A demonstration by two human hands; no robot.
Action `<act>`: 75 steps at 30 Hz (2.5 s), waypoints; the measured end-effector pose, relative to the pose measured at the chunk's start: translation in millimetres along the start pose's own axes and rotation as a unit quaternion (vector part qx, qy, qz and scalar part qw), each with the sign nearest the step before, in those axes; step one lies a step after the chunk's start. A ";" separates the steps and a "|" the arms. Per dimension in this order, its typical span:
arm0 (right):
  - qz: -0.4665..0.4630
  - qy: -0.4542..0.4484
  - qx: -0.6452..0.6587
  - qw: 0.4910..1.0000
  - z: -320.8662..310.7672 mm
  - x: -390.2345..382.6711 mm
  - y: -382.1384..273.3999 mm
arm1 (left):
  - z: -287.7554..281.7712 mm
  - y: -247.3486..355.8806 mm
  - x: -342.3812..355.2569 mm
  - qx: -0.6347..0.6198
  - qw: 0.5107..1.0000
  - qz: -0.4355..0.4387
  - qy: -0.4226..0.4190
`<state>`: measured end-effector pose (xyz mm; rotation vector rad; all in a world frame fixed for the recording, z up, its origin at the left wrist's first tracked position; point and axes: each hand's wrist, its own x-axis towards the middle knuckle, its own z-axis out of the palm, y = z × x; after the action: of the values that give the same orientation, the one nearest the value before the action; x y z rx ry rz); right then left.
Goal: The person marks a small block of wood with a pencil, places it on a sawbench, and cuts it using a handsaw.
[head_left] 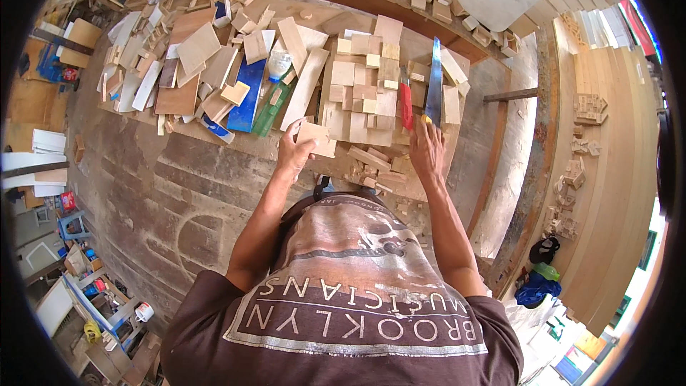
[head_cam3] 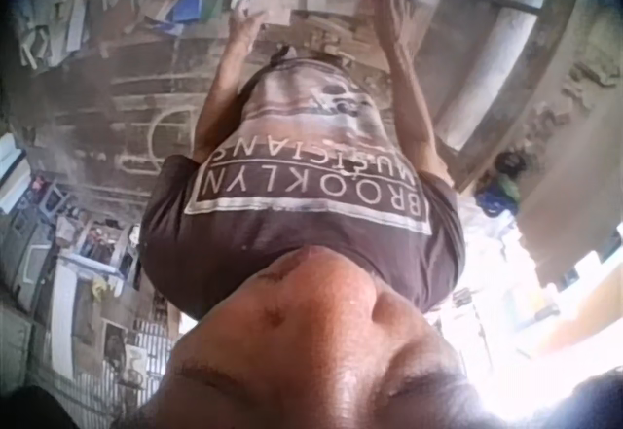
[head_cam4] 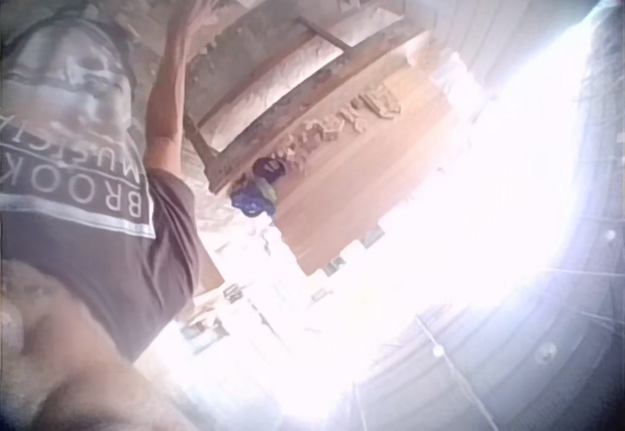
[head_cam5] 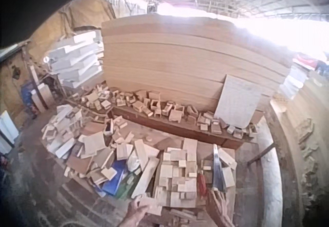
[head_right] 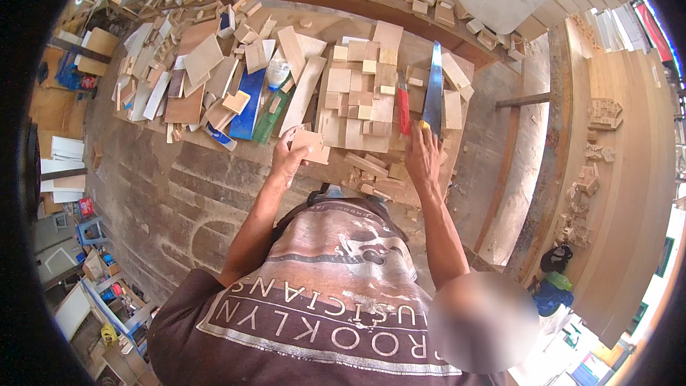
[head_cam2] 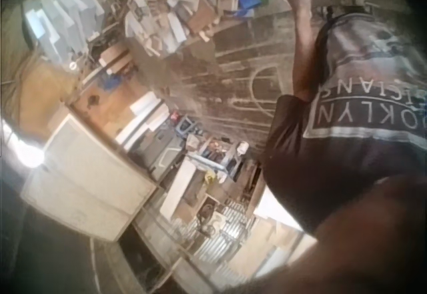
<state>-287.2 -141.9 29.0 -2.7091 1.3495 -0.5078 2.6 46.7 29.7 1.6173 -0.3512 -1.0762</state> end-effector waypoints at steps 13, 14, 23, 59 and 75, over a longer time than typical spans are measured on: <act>0.173 -0.107 -0.059 0.977 57.5 83.2 -35.1 | -26.5 -35.7 -10.6 0.209 0.977 0.025 0.008; 0.187 -0.094 -0.033 0.977 54.4 78.1 -36.5 | -27.0 -41.3 -10.5 0.243 0.968 0.059 0.008; 0.301 -0.117 0.395 0.860 -19.5 -37.5 -79.0 | -10.7 -93.5 -1.1 0.398 0.901 0.171 -0.002; 0.188 -0.252 0.417 0.853 64.7 -174.4 -159.4 | 4.1 -83.7 0.1 0.436 0.881 0.174 0.058; 0.336 -0.150 0.672 0.643 16.5 -112.2 -178.5 | -21.4 -22.5 -80.3 0.030 0.974 -0.039 -0.221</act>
<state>-208.4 54.2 21.7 -0.9225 1.0146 -0.5641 -30.9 124.4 46.1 1.4415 -0.6228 -1.5005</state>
